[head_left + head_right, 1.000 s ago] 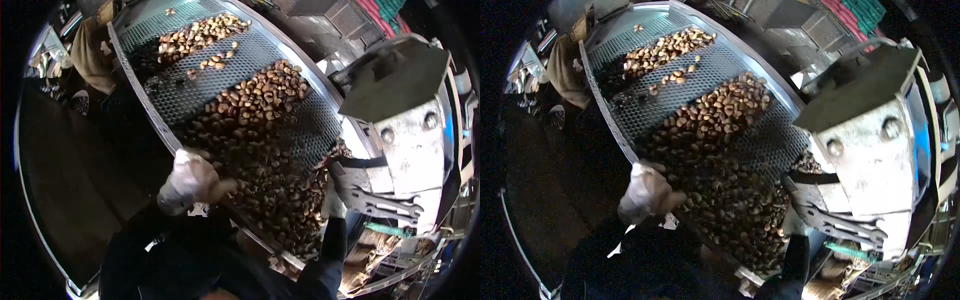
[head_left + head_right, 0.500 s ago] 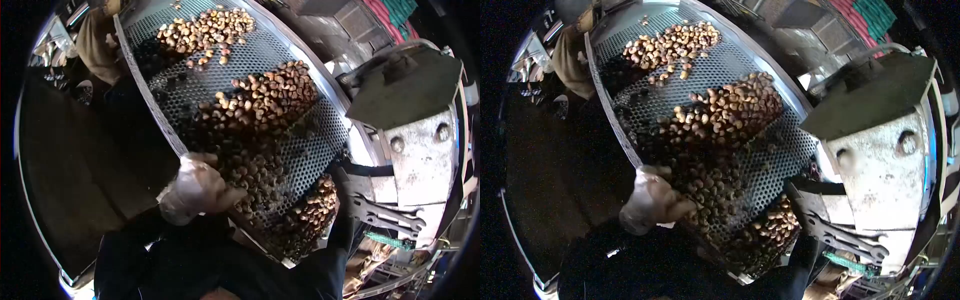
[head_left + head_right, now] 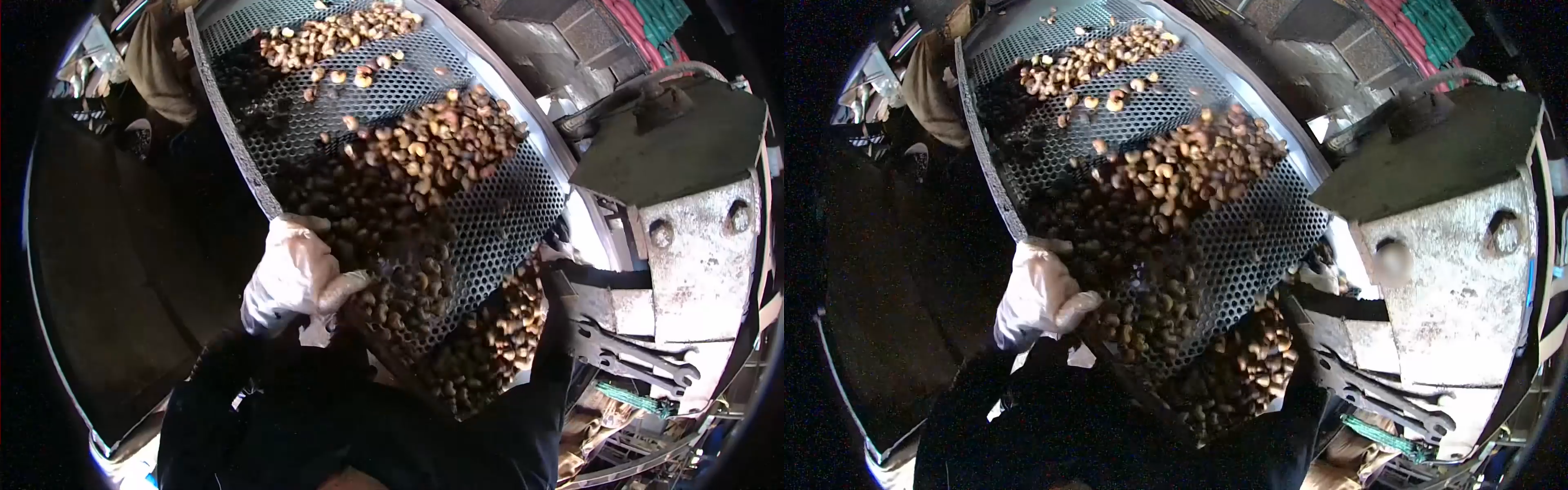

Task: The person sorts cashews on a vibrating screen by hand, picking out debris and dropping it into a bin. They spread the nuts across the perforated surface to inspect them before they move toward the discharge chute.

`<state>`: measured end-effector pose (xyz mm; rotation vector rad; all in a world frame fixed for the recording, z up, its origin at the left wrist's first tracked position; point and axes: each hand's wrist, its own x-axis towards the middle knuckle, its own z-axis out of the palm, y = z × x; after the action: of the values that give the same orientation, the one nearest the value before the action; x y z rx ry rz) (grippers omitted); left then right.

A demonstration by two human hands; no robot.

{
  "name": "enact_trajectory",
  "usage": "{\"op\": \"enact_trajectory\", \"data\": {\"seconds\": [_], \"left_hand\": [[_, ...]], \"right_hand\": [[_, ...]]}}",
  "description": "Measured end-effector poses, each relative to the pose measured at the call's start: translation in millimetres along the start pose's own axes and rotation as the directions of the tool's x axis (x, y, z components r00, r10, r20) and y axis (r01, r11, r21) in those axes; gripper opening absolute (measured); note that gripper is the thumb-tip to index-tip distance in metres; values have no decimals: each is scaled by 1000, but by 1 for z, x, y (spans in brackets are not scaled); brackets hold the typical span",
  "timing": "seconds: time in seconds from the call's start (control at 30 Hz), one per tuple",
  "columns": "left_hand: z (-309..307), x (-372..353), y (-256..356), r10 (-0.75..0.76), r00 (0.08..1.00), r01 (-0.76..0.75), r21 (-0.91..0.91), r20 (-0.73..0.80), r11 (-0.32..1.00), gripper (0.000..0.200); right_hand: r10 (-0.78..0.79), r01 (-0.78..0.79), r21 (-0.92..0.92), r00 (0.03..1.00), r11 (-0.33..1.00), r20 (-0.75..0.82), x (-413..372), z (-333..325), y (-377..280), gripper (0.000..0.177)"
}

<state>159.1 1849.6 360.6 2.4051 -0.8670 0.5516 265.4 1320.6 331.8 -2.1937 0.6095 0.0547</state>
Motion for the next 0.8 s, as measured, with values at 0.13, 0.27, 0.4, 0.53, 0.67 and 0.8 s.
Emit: {"op": "enact_trajectory", "data": {"seconds": [0.13,0.27,0.4,0.53,0.67,0.8], "left_hand": [[11,-4,16,7,1000,-7,-15,-27,1000,24],[13,-9,13,84,996,-85,129,11,988,25],[17,-6,3,224,960,-170,284,-169,944,35],[26,-4,14,95,976,-68,140,-194,988,39],[32,-9,17,204,942,-110,328,-266,938,47],[27,-4,2,226,936,-140,305,-268,942,50]], "right_hand": [[63,-67,63,997,996,53,-46,-5,2,52],[140,-154,139,984,978,110,-106,-1,7,51],[180,-212,213,970,954,161,-151,6,1,50],[221,-292,303,944,907,246,-193,8,-9,49],[261,-437,474,882,764,392,-242,0,-26,49],[150,-402,689,905,603,397,-257,7,-43,48]]}}
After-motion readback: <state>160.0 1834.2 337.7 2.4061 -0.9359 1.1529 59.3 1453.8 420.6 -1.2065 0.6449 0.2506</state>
